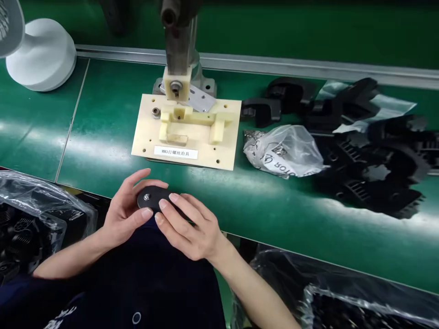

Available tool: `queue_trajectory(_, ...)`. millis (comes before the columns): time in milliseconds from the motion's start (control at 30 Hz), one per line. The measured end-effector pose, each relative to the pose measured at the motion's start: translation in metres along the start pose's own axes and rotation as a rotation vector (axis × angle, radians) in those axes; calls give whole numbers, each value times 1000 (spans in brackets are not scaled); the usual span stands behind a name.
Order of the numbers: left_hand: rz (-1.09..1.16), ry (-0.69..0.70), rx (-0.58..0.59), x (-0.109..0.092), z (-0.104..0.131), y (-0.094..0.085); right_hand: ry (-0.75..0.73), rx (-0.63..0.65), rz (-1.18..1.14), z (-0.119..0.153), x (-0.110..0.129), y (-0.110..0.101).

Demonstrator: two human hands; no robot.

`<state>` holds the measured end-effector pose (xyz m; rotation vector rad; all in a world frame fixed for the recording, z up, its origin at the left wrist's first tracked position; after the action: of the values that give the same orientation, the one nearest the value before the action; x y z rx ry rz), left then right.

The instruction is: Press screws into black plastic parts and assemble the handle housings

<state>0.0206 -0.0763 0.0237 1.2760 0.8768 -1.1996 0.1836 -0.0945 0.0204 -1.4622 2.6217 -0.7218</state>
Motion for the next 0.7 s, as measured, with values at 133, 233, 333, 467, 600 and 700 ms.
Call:
queue_trajectory(133,24,10,39,-2,7,10,63,-81,99,17,7,-1)
queue_trajectory(233,27,10,48,-1,9,16,139,-127,131,25,9,-3)
queue_trajectory(333,64,-32,37,3,10,19,205,-149,118,31,13,-1)
queue_trajectory(467,152,-146,-29,7,6,18,283,-150,122,35,19,5)
queue_trajectory(600,149,-289,-155,13,-1,19,312,-83,198,34,20,8)
queue_trajectory(700,170,-345,-269,16,-5,22,350,41,163,36,22,7)
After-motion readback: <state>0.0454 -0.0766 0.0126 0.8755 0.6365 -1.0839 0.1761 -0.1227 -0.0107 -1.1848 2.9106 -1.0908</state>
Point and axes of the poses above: each hand's wrist, its own z-axis away from the middle knuckle, its own y-axis out of the palm, x = y × z, the point moved 3 cm from there along -z, towards the middle knuckle, and after that the axes turned 11 degrees about -x, right-handed, at the moved point
